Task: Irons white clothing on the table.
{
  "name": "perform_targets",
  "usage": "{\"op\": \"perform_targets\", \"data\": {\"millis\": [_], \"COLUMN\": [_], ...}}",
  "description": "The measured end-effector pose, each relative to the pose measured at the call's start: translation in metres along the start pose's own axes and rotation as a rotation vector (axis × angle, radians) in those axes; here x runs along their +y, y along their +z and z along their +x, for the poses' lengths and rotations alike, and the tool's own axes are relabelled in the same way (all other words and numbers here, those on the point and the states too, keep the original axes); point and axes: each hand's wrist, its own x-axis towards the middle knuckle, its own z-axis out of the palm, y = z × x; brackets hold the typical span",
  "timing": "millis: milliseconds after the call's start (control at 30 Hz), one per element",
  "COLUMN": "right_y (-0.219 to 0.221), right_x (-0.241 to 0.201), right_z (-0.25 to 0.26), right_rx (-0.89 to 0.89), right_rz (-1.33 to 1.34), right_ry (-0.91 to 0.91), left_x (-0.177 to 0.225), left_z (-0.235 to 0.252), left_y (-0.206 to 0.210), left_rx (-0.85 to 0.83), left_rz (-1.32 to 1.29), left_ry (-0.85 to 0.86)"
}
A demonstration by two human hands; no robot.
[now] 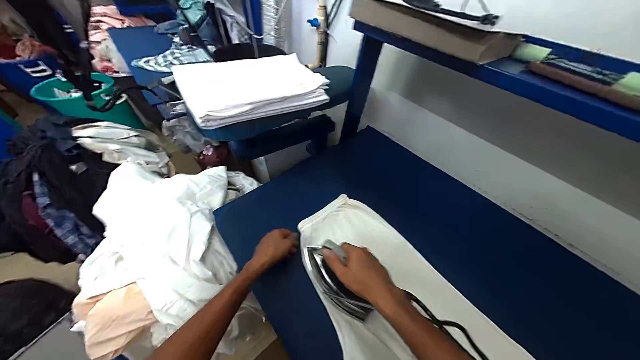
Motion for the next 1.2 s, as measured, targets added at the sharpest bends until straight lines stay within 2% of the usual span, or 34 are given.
{"op": "perform_targets", "data": {"millis": [67, 133, 200, 267, 333, 400, 467, 567, 767, 933, 1000, 1067, 1133, 1200], "right_y": [-0.004, -0.008, -0.011, -0.015, -0.021, -0.027, -0.029, -0.037, -0.063, -0.080, -0.084, -0.088, -0.088, -0.085], "right_x": [-0.008, 0.010, 0.044, 0.090, 0.138, 0.177, 0.199, 0.198, 0.137, 0.088, 0.071, 0.062, 0.066, 0.082], "right_z": [0.008, -0.002, -0.027, -0.058, -0.083, -0.092, -0.092, -0.075, -0.010, 0.052, 0.071, 0.084, 0.080, 0.054], "right_rx": [-0.017, -0.052, -0.048, -0.004, 0.101, 0.234, 0.340, 0.354, 0.295, 0.282, 0.280, 0.280, 0.252, 0.223], "right_rz": [0.017, 0.023, -0.023, -0.075, -0.094, -0.077, -0.043, -0.003, 0.060, 0.054, 0.022, 0.028, 0.073, 0.124], "right_ry": [-0.041, -0.073, -0.040, 0.018, 0.062, 0.102, 0.123, 0.108, 0.182, 0.196, 0.209, 0.189, 0.153, 0.159], "left_x": [0.004, 0.026, 0.060, 0.092, 0.123, 0.149, 0.162, 0.183, 0.209, 0.205, 0.189, 0.170, 0.143, 0.124], "left_z": [0.006, 0.011, 0.023, 0.037, 0.060, 0.095, 0.120, 0.133, 0.133, 0.144, 0.146, 0.135, 0.122, 0.104], "left_y": [-0.011, -0.015, -0.010, 0.015, 0.050, 0.083, 0.106, 0.099, 0.076, 0.070, 0.057, 0.036, 0.021, 0.018], "left_rx": [0.206, 0.307, 0.263, 0.189, 0.102, 0.010, -0.054, -0.053, -0.105, -0.128, 0.005, 0.179, 0.215, 0.115], "left_rz": [0.042, 0.122, 0.249, 0.393, 0.539, 0.711, 0.810, 0.847, 0.923, 0.894, 0.584, 0.297, 0.319, 0.476], "left_ry": [0.081, 0.204, 0.407, 0.650, 0.860, 0.972, 0.949, 0.909, 0.993, 1.026, 0.929, 0.674, 0.433, 0.290]}}
